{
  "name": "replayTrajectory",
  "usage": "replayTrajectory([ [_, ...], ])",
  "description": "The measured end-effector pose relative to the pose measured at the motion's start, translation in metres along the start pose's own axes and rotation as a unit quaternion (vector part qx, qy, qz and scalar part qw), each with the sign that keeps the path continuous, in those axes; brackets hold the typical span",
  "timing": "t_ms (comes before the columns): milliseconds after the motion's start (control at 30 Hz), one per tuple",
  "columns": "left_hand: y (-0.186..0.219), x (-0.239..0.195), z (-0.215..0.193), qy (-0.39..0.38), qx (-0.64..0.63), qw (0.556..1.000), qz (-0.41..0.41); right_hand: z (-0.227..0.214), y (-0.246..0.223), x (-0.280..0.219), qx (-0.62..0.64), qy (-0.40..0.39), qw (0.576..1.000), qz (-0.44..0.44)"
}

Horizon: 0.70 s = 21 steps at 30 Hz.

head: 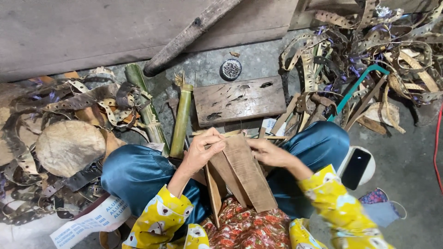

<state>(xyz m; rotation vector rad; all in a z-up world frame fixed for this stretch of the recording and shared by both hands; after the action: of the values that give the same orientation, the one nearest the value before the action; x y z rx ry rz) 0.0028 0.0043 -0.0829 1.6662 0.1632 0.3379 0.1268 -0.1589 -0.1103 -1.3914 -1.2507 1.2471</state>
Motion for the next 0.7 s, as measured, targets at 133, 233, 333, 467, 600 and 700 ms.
replayTrajectory([
  [133,0.002,0.001,0.008,-0.009,-0.011,1.000,-0.001,0.039,0.094,0.000,0.179,0.077,0.981,-0.004],
  [233,-0.003,-0.002,0.007,-0.011,-0.015,1.000,-0.002,0.050,0.122,-0.009,0.126,0.137,0.983,0.003],
  [333,0.021,0.000,0.008,-0.018,-0.022,1.000,0.008,0.050,0.121,-0.025,0.002,0.157,0.987,0.032],
  [467,0.024,-0.004,0.007,-0.013,-0.045,0.999,0.026,0.036,0.107,-0.045,-0.298,0.091,0.945,0.096],
  [600,0.020,-0.017,-0.011,0.018,-0.048,0.999,0.014,0.044,0.138,-0.083,-0.378,0.018,0.915,0.140],
  [700,-0.008,-0.036,-0.019,0.022,-0.048,0.997,-0.051,0.021,0.074,-0.109,-0.028,0.049,0.994,0.096],
])
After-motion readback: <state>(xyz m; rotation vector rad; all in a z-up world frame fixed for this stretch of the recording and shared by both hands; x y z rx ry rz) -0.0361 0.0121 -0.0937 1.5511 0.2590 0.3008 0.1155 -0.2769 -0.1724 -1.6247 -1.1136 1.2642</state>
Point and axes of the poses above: each hand's wrist, its own x-axis towards the middle knuckle, its own z-axis out of the palm, y = z × x, the point moved 5 cm from there along x, towards the middle knuckle
